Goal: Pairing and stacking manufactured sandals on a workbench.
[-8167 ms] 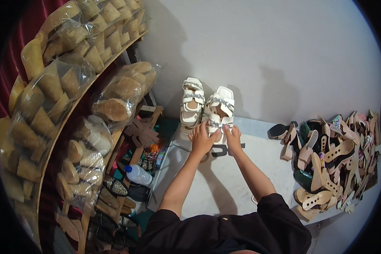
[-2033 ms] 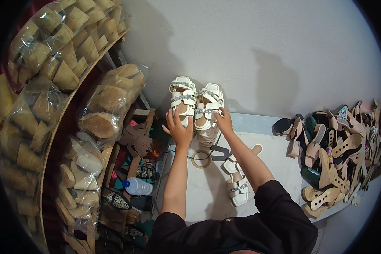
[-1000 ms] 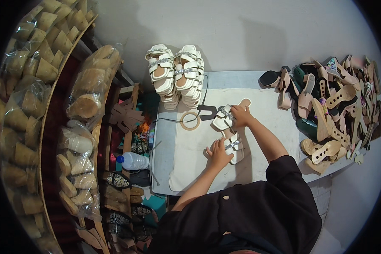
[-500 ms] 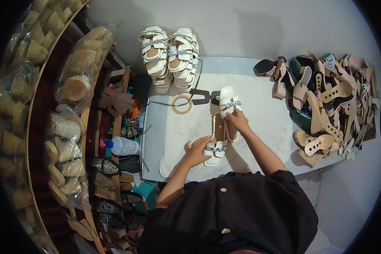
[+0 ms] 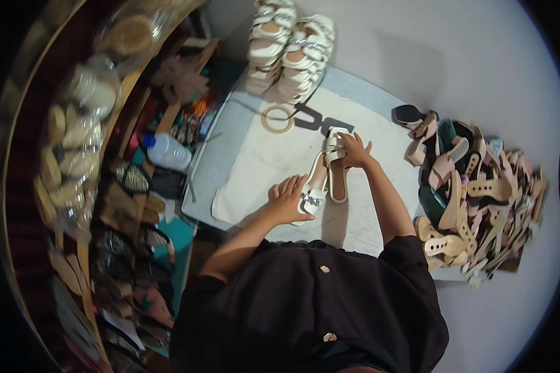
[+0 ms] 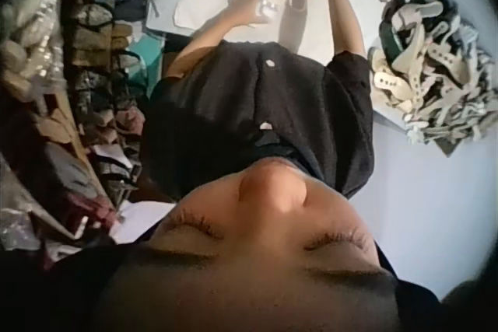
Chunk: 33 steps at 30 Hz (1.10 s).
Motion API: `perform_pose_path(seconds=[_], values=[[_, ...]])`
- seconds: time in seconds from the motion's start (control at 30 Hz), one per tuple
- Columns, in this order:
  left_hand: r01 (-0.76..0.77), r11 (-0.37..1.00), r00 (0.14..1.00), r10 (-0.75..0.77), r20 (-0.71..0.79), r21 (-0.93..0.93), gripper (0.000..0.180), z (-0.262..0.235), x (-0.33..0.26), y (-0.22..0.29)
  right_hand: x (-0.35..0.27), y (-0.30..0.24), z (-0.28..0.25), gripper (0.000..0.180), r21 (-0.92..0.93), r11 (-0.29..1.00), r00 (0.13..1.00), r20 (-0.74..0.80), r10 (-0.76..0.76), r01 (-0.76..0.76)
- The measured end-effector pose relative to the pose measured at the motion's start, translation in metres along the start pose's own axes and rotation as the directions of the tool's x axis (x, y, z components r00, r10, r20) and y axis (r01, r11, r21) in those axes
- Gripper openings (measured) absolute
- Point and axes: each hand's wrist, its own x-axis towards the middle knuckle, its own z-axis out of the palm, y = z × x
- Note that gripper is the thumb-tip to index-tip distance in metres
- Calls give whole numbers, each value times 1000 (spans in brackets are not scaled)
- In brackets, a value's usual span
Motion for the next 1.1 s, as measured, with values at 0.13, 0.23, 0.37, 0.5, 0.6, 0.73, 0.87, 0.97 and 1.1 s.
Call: perform_pose_path(seconds=[0.13,0.23,0.37,0.5,0.6,0.73,0.87,0.97,1.1], values=[[76,997,970,-72,-231,8,118,12,-11,10,2,-11,-19,69,-283,959,1000,-5,-25,22],[137,990,964,-139,-226,-24,121,15,-20,11,-6,-20,-44,66,-303,952,999,13,-41,43],[135,991,962,-131,-241,1,123,31,-25,6,-24,-26,-63,53,-332,940,916,-345,-203,83],[129,991,960,-134,-244,-38,119,37,-23,5,-33,-33,-86,53,-261,957,964,-261,57,-127],[118,989,967,-134,-218,-86,116,34,-24,5,-43,-38,-92,49,-205,970,916,-399,39,-131],[82,991,965,-105,-241,-102,114,34,-24,4,-45,-49,-78,45,-215,970,936,-350,34,-115],[73,993,966,-93,-242,-91,114,32,-27,4,-43,-67,-43,41,-280,959,971,-236,-26,-42],[33,997,962,-52,-269,-74,115,37,-25,0,-49,-86,2,40,-289,957,1000,10,-21,23],[56,996,961,-72,-268,-67,114,37,-27,1,-65,-100,15,51,-229,973,998,-50,-45,32]])
